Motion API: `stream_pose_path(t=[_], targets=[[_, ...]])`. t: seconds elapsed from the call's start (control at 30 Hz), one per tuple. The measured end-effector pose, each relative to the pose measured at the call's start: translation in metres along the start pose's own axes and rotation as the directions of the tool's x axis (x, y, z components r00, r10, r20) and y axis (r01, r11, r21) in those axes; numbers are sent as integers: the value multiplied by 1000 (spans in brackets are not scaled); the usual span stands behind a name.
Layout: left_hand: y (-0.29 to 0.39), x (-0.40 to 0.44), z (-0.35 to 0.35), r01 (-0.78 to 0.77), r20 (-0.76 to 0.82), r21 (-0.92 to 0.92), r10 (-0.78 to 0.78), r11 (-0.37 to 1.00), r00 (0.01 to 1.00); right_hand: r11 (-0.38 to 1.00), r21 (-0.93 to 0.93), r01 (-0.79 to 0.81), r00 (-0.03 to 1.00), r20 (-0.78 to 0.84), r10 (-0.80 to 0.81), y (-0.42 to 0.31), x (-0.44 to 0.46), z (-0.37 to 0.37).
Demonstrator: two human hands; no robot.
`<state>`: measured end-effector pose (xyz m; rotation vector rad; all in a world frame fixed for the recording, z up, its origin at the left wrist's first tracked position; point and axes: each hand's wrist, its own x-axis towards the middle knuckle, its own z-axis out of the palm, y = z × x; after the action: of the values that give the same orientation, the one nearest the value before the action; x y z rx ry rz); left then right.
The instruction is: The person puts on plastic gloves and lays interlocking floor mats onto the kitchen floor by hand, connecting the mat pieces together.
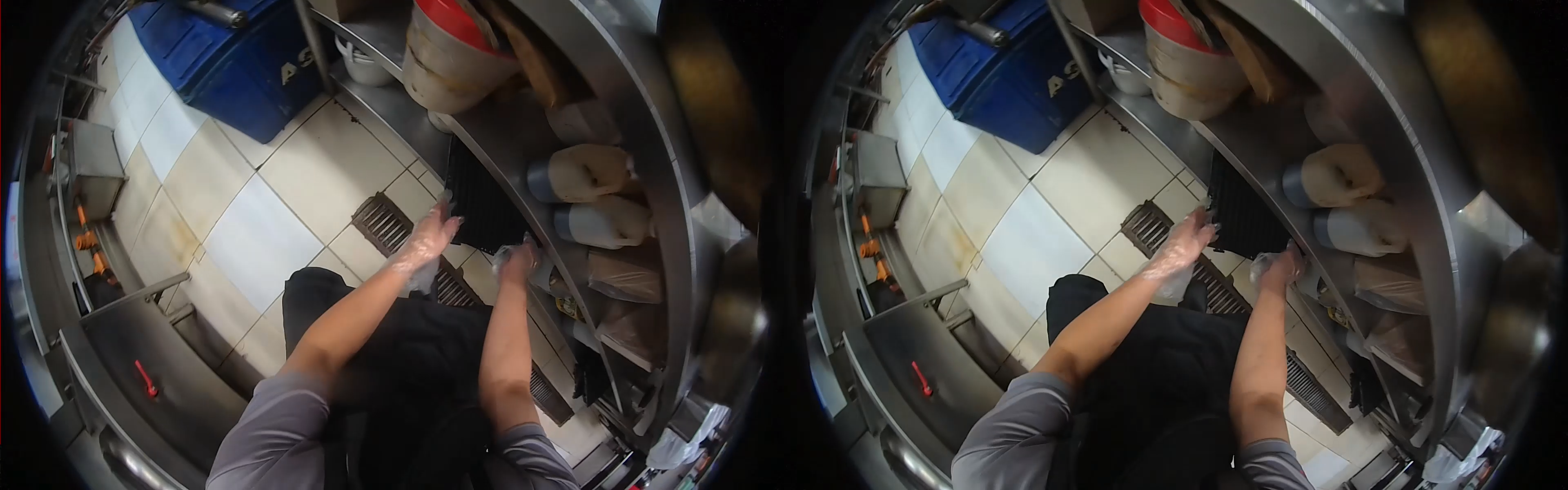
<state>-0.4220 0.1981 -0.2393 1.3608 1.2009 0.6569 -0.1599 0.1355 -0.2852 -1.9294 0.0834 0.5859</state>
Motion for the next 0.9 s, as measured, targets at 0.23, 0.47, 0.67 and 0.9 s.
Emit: stream_pose_path(t=[0.23, 0.47, 0.67, 0.9], targets=[[-15, 47, 43, 32, -63, 86, -27, 996, 998, 999, 21, -34, 998, -49, 35, 30, 27, 18], [-52, 59, 37, -50, 8, -137, 52, 989, 999, 937, 302, 177, 983, -99, -154, 18, -8, 2], [-27, 35, -65, 252, 463, -462, -11, 851, 887, 787, 611, -84, 992, -20, 121, 61, -21, -9], [-94, 6, -140, 271, 337, -528, -94, 805, 937, 745, 623, -237, 955, 291, 60, 83, -105, 8]])
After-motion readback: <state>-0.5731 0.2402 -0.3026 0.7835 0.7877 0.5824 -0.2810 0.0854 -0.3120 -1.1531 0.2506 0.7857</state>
